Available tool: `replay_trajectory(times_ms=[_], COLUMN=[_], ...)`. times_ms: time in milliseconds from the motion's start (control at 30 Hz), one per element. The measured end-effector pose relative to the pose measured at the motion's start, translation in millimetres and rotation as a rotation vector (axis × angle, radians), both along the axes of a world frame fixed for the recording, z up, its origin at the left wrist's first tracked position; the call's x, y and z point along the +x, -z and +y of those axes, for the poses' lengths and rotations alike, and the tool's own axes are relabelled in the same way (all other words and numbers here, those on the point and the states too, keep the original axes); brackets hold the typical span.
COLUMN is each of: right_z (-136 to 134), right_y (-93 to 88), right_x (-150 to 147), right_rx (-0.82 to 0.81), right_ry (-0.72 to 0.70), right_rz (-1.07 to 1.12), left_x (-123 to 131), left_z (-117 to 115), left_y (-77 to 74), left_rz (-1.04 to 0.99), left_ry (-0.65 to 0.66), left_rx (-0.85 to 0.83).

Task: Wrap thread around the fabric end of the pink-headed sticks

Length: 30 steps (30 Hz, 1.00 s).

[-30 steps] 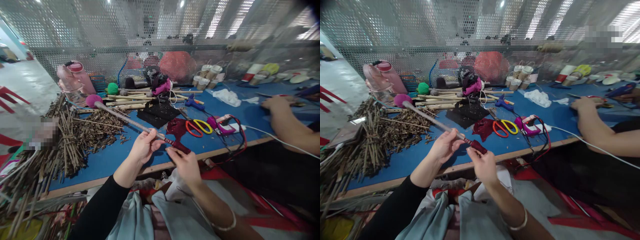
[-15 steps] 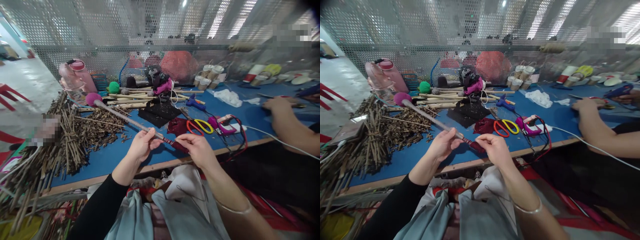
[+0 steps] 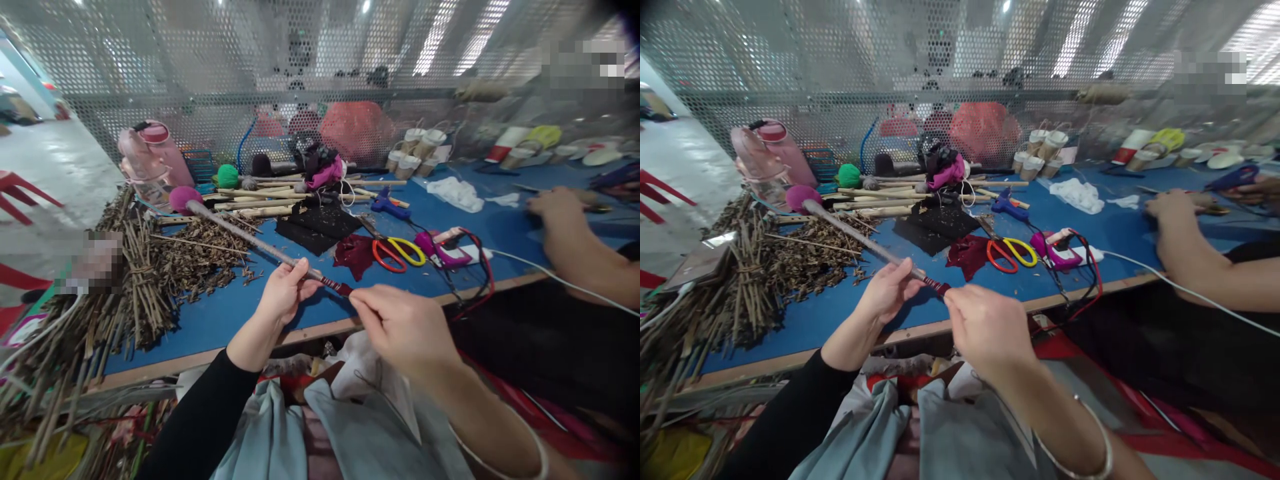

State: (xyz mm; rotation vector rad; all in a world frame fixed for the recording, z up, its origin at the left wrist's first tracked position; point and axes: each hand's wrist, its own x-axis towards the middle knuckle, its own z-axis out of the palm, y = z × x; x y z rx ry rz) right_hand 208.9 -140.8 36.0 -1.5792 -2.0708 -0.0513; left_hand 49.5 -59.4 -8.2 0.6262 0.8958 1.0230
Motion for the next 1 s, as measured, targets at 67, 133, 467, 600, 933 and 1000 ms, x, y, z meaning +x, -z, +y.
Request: replay_trajectory(times_ms=[67,133,467,600,933,1000], right_z=[16.4,32.8,-7.6,-10.8,39.8,30.9], right_y=[-3.8,6.8,55.6,19.6,54.4,69.8], right_x=[14.7,23.8,-26.5,-10.0,14.3,0.5], right_rx=[-0.049,-0.168,-0.112,-0.055,-0.387,-0.388], right_ry=[-0.025,-0.060,0.108,0.005,0.031,0.067], right_rz=[0.124,0.352,0.419,0.098,1.052,1.191], left_x=[-1.7,-2.9,0.6,-0.2,0.0,1.4], left_z=[-0.3,0.3,5.0,2.5,5.7,6.4], left_y=[-2.0,-4.8,-3.2,1.2,-1.7,-1.9], left_rz=[-0.021,-0.064,-0.048,0.005,-0.077,-0.081], left_ry=[0.020,0.051,-0.029,-0.039,0.036,0.022], left_rx=[0.012,0.027,-0.007,-0.013,0.014,0.006])
